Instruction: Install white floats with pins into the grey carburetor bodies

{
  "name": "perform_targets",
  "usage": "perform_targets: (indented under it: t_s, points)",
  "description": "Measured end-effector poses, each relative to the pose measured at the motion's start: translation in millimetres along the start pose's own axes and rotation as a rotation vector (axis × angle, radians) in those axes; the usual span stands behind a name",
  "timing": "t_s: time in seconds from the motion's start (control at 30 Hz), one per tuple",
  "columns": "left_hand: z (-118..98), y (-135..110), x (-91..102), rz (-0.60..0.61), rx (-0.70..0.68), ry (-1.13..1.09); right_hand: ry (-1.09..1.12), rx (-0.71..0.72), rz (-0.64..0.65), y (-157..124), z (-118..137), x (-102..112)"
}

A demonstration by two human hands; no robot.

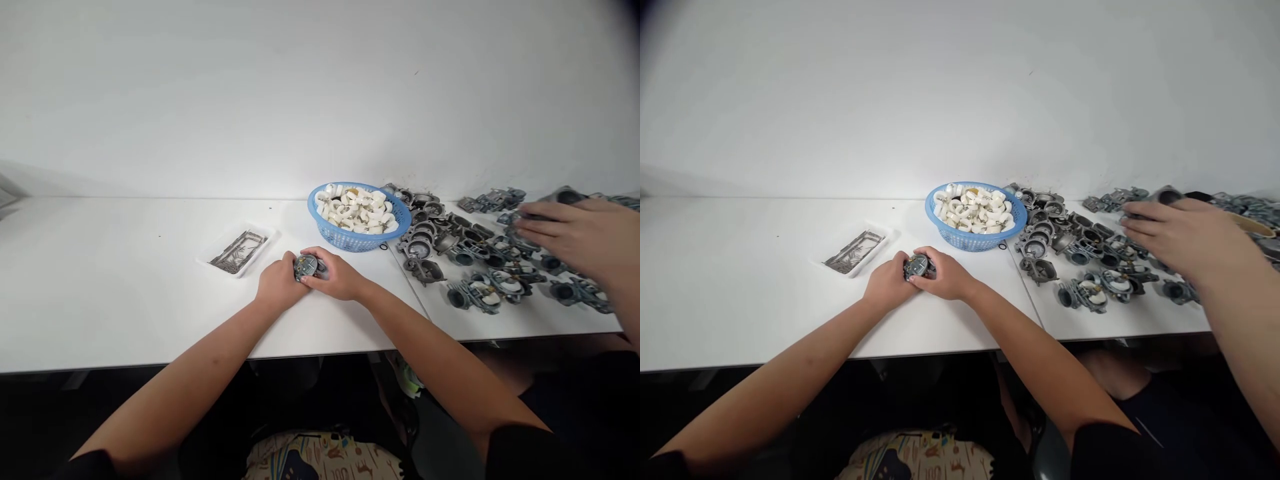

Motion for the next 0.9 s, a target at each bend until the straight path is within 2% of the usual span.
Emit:
perform_targets:
  t_s: [0.1,0.23,0.4,0.57,0.7,0.8,0.87,0.9]
  points:
    - [-1.5,-1.2,-0.3,0.021,-0.016,0.037,0.006,0.059,-0.007,-0.9,1.7,-1.1]
    - [3.7,-3.4,2.1,0.041,0.01,0.003,-0.032,-0.001,0.017,-3.3,-5.1,-3.1]
    - [0.8,-4.6,5.2,0.074,-0.066,-0.025,-0.008,-0.016,-0.016,-10.9,-10.2,-2.7]
    - [-7.6,-5.4,12.6,0.047,-0.146,-0.078,-0.159,0.032,-0.102,-19.9,-7.8,2.2]
    - [-4.3,-5.4,9.6,0.077,-0.108,-0.13,-0.255,0.075,-0.122,-28.4,6.0,6.2]
    - [4.5,-5.0,8.7,0.081,-0.053,-0.122,-0.333,0.201,-0.218,-36.2,32.6,33.0]
    - [8.6,-4.3,10.3,0.067,-0.042,-0.075,-0.363,0.233,-0.328,-35.2,46.0,69.9]
    - [9.6,-4.0,10.7,0.064,-0.044,-0.053,-0.374,0.181,-0.395,-30.0,45.6,93.6]
Point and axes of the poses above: each hand's wrist, its own y-axis towards the middle knuckle, its own x-axis out of the back of the hand, z = x × y, the point moved 10 cm from there along y, towards the middle knuckle, and after that the axes turned 12 degrees about -x, right-handed, at the moved point
